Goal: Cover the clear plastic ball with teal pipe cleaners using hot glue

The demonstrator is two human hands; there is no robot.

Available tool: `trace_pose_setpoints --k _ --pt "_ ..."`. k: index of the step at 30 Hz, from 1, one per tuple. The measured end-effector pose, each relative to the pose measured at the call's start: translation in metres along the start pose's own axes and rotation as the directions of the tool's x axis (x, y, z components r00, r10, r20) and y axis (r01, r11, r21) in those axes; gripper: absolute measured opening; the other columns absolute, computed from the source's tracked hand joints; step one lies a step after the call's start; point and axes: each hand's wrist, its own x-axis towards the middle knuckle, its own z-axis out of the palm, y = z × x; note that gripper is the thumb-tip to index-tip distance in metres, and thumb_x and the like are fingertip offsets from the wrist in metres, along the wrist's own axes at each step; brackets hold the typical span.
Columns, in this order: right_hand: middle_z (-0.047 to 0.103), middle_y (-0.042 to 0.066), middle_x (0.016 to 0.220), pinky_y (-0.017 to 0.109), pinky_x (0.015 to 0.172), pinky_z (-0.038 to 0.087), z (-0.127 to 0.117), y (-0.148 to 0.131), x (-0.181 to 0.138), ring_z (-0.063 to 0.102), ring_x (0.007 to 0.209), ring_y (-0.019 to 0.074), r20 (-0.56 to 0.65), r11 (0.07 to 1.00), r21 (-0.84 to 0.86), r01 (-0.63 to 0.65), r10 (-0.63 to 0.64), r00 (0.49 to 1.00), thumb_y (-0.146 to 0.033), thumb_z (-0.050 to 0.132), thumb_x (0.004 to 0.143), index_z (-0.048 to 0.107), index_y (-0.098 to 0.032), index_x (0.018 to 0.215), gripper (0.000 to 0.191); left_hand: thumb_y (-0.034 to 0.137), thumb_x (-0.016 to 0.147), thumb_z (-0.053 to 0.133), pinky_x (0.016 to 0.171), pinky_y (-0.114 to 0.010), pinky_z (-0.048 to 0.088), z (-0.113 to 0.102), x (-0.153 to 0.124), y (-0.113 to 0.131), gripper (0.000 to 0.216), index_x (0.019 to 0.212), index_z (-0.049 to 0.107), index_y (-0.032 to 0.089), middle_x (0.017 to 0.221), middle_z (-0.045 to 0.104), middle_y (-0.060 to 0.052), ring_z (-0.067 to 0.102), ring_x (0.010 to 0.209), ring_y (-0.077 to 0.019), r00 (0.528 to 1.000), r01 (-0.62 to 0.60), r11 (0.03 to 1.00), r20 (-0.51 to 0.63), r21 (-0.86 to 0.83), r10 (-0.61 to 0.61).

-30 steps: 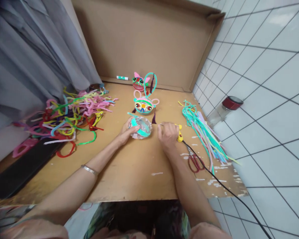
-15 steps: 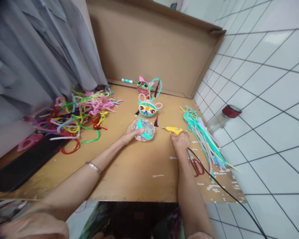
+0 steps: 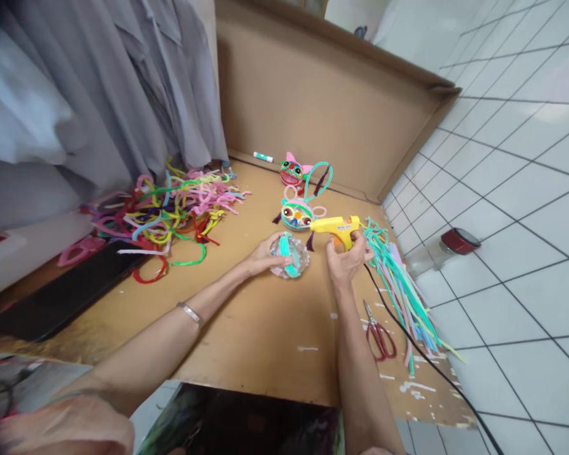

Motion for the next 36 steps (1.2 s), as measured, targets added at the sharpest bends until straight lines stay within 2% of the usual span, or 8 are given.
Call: trace_pose_setpoints --k 3,6,13,22,27,36 --pt "0.061 0.014 0.105 0.047 0.094 0.042 -0.001 0.007 -0.012 0.052 0.104 0.0308 0.013 1.000 -0.014 0.008 -0.008 1.000 -0.047 0.054 0.072 0.051 -0.017 0.107 0.046 0.041 0.053 0.089 0.085 -0.031 0.049 -0.001 -0.002 0.002 0.083 0.125 0.055 0.016 0.101 0.066 -0.005 0.062 0.089 -0.0194 0.999 -0.021 1.000 0.040 0.005 0.021" --pt "0.062 0.013 0.103 0.048 0.096 0.040 -0.003 0.015 -0.021 0.055 0.100 0.0297 0.038 0.997 -0.017 0.081 -0.081 0.996 -0.047 0.055 0.071 0.052 -0.018 0.104 0.044 0.039 0.054 0.088 0.086 -0.032 0.050 -0.001 -0.003 0.003 0.083 0.126 0.055 0.015 0.103 0.066 -0.006 0.063 0.091 -0.0204 0.999 -0.025 1.000 0.032 0.016 0.024" --pt "0.067 0.011 0.100 0.047 0.094 0.038 -0.010 0.014 -0.018 0.061 0.092 0.0267 0.036 0.970 -0.013 0.243 -0.243 0.969 -0.047 0.053 0.077 0.054 -0.019 0.103 0.038 0.036 0.052 0.088 0.082 -0.031 0.053 -0.002 -0.004 0.006 0.086 0.128 0.054 0.015 0.111 0.066 -0.009 0.064 0.096 -0.0224 0.998 0.020 0.999 0.060 0.050 -0.023" --pt "0.067 0.009 0.100 0.044 0.092 0.037 -0.018 0.012 -0.015 0.061 0.094 0.0258 0.041 0.956 0.033 0.291 -0.292 0.956 -0.044 0.057 0.080 0.057 -0.020 0.105 0.035 0.036 0.048 0.089 0.077 -0.030 0.052 0.000 -0.007 0.012 0.088 0.125 0.052 0.016 0.105 0.065 -0.007 0.062 0.089 -0.0207 0.993 0.048 0.998 0.110 0.027 -0.051" --pt "0.068 0.009 0.101 0.043 0.092 0.036 -0.020 0.012 -0.013 0.062 0.095 0.0257 0.059 0.947 0.028 0.319 -0.320 0.946 -0.043 0.057 0.082 0.057 -0.020 0.107 0.034 0.034 0.046 0.090 0.081 -0.030 0.050 0.000 -0.007 0.011 0.088 0.123 0.052 0.016 0.108 0.064 -0.007 0.062 0.092 -0.0201 0.992 0.031 0.999 0.123 0.021 -0.033" --pt "0.068 0.009 0.101 0.041 0.090 0.037 -0.025 0.012 -0.010 0.062 0.093 0.0247 0.053 0.929 0.031 0.369 -0.371 0.927 -0.044 0.058 0.084 0.057 -0.021 0.107 0.033 0.034 0.046 0.090 0.079 -0.029 0.052 0.000 -0.007 0.012 0.089 0.125 0.053 0.016 0.114 0.063 -0.009 0.062 0.094 -0.0211 0.991 0.035 0.998 0.124 0.055 -0.041"
